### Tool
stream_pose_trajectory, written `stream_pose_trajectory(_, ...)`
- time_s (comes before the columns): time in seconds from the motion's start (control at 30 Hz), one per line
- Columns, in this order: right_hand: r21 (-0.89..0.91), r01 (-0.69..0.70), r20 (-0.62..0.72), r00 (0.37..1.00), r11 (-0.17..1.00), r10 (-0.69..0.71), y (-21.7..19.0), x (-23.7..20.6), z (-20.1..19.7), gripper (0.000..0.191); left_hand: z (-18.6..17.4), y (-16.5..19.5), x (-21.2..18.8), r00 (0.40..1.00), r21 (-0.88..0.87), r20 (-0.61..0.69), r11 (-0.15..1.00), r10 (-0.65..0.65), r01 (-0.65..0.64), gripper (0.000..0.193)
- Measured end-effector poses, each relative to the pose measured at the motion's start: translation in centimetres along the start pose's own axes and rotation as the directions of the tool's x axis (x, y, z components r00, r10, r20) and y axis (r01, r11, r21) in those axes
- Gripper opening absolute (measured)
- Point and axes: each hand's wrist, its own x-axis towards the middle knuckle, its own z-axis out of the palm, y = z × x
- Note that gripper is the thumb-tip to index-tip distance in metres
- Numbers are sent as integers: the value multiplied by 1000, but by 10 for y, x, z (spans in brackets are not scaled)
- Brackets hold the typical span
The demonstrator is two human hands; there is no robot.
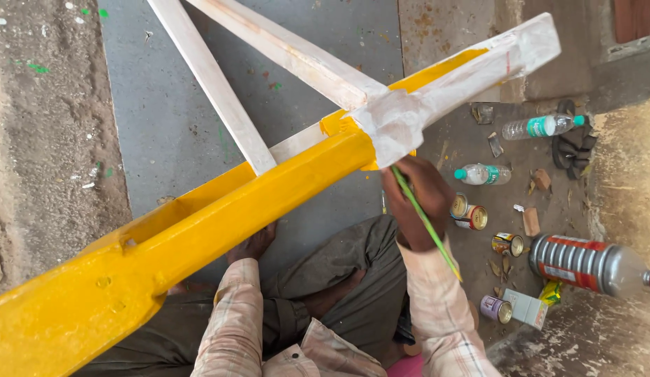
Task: The person paints a metal frame yellow using a paintbrush. They repeatedly dip the brush into a paint can and apply the paint to the frame's legs and joints, covering the white primer with yellow paint.
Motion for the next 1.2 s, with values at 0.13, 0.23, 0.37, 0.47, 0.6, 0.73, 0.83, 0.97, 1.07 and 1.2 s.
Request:
stream_pose_trajectory(0.13, -119, -21, 0, 1000, 993, 21, 5, 27, -5, 14, -19, 3, 6, 973, -287, 127, 932, -191, 221, 43)
stream_pose_trajectory(0.23, -140, 53, -93, 993, 989, -66, -1, 30, -36, 17, -23, 4, 9, 985, -291, 15, 942, -169, 166, 44)
stream_pose_trajectory(0.37, -275, 133, -111, 979, 952, -168, -17, 20, -58, 21, -24, 4, 11, 975, -260, 136, 944, -174, 204, 42)
stream_pose_trajectory(0.47, -341, 200, -74, 968, 919, -238, -26, 9, -31, 22, -31, 4, 12, 966, -291, 150, 925, -208, 244, 43)
stream_pose_trajectory(0.6, -206, 213, 238, 958, 955, -163, -9, 4, 26, 34, -34, 4, 11, 970, -277, 124, 931, -210, 237, 45)
stream_pose_trajectory(0.73, -248, 307, 201, 944, 919, -261, 11, -8, 90, 41, -15, 2, 4, 976, -316, 86, 923, -202, 219, 48)
stream_pose_trajectory(0.83, -76, 295, 183, 943, 952, -278, 21, -16, 107, 43, 8, 1, -4, 998, 104, -8, 993, 55, -54, 51)
stream_pose_trajectory(0.97, 294, 63, 62, 994, 954, -85, 24, 0, 86, 32, 18, -1, -9, 997, 94, 49, 993, 67, -72, 50)
stream_pose_trajectory(1.07, -100, 108, 20, 994, 989, -107, 15, 21, 36, 20, 9, -1, -2, 981, -136, 171, 984, -87, 111, 51)
stream_pose_trajectory(1.2, -204, 193, -29, 979, 960, -203, -19, 20, -26, 18, -10, 0, 7, 932, -229, 292, 931, -214, 285, 56)
